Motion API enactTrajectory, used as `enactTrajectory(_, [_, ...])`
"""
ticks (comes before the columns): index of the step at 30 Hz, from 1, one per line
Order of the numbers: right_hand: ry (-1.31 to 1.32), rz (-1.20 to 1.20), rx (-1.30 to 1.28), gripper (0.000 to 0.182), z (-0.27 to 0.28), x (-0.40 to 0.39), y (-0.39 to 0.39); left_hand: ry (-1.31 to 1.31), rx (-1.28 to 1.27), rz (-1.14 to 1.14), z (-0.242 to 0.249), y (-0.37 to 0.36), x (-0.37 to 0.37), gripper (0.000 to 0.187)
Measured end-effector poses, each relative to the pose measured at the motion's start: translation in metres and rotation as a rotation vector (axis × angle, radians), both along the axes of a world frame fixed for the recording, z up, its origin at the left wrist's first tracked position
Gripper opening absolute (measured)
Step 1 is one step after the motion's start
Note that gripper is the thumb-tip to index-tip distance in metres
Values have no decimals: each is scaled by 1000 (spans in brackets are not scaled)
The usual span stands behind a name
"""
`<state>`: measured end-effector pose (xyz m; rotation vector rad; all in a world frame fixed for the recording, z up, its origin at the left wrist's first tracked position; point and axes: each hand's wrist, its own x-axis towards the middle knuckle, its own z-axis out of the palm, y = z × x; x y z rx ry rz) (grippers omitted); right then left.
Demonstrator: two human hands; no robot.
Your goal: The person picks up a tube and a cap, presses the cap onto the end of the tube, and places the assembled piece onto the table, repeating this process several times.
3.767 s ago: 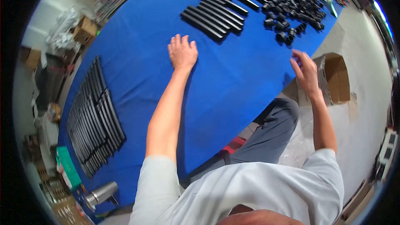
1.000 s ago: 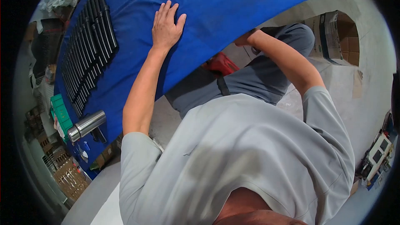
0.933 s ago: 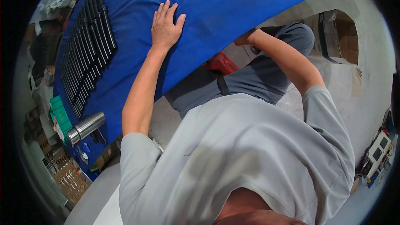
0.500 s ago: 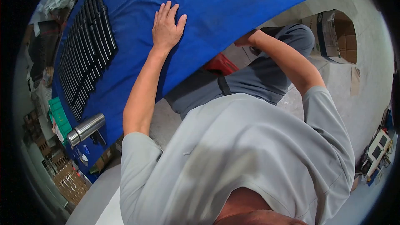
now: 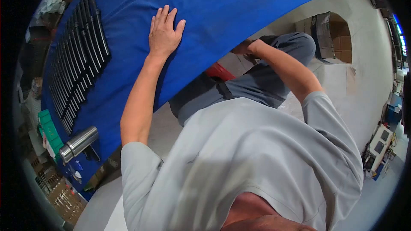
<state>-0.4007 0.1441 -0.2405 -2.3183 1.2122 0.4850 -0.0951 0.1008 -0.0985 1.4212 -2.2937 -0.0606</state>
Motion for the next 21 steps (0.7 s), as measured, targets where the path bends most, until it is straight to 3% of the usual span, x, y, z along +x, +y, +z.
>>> enactTrajectory(3, [-73,-56,-3,65,28,6,29,-17,3,0,-1,0,1,56])
enactTrajectory(6, [-177,-216,255,71,-42,10,53,-22,20,-6,1,0,0,56])
enactTrajectory(7, [-177,-341,419,70,-43,16,61,-17,22,-8,1,-1,0,56])
enactTrajectory(9, [-6,-276,455,63,-38,33,72,-12,27,-13,2,0,0,56])
enactTrajectory(15, [-362,-158,367,38,-89,38,122,-35,21,-12,2,0,-2,54])
enactTrajectory(21, [-268,-252,327,38,-138,34,136,-14,21,-23,0,-1,0,54])
